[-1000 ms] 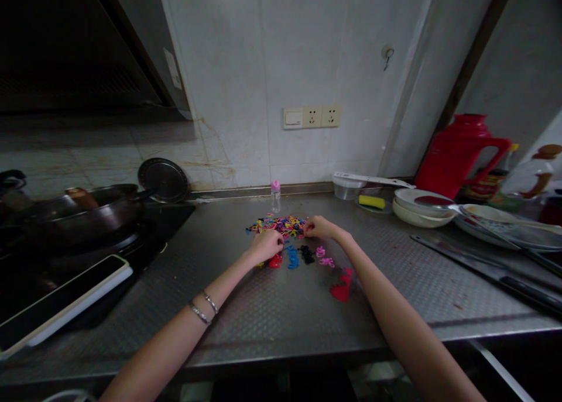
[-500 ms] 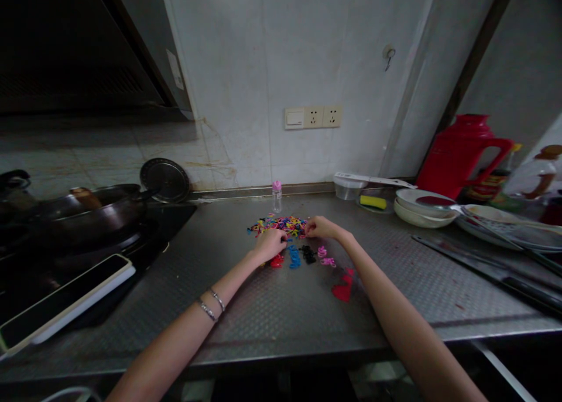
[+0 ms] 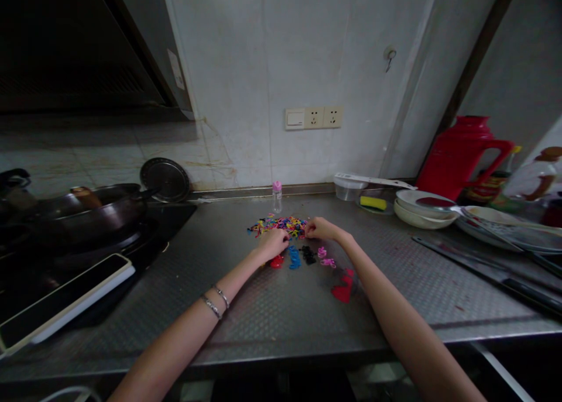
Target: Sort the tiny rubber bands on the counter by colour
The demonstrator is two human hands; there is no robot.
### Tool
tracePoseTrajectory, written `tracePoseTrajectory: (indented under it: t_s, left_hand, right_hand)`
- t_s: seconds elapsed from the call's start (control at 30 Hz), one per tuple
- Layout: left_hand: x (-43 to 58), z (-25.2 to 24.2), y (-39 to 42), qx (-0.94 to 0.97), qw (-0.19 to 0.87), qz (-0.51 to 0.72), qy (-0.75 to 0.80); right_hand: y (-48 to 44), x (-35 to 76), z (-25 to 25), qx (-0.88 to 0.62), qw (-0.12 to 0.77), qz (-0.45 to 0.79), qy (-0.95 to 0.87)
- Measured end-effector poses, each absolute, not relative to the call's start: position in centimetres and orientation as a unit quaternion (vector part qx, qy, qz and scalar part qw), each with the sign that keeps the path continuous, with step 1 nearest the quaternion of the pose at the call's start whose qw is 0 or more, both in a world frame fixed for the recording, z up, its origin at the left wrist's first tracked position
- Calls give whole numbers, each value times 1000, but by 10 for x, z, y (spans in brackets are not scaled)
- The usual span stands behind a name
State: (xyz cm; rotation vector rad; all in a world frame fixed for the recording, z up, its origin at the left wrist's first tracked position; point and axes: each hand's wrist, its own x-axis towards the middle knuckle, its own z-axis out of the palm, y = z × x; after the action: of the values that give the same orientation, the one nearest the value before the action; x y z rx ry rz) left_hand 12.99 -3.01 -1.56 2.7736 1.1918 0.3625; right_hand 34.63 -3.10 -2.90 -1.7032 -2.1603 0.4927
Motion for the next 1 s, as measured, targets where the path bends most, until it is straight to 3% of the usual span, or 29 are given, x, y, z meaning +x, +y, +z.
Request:
tracePoseTrajectory:
  t_s: [0.33,1.0]
  left_hand:
    - [132,-22,-20,907,26,120,402]
    - [124,-11,-29,912,171,172,331]
  right_hand:
    - [-32,345,-27,-598,166,179,-763]
    - [-36,343,-21,-585,191,184,-766]
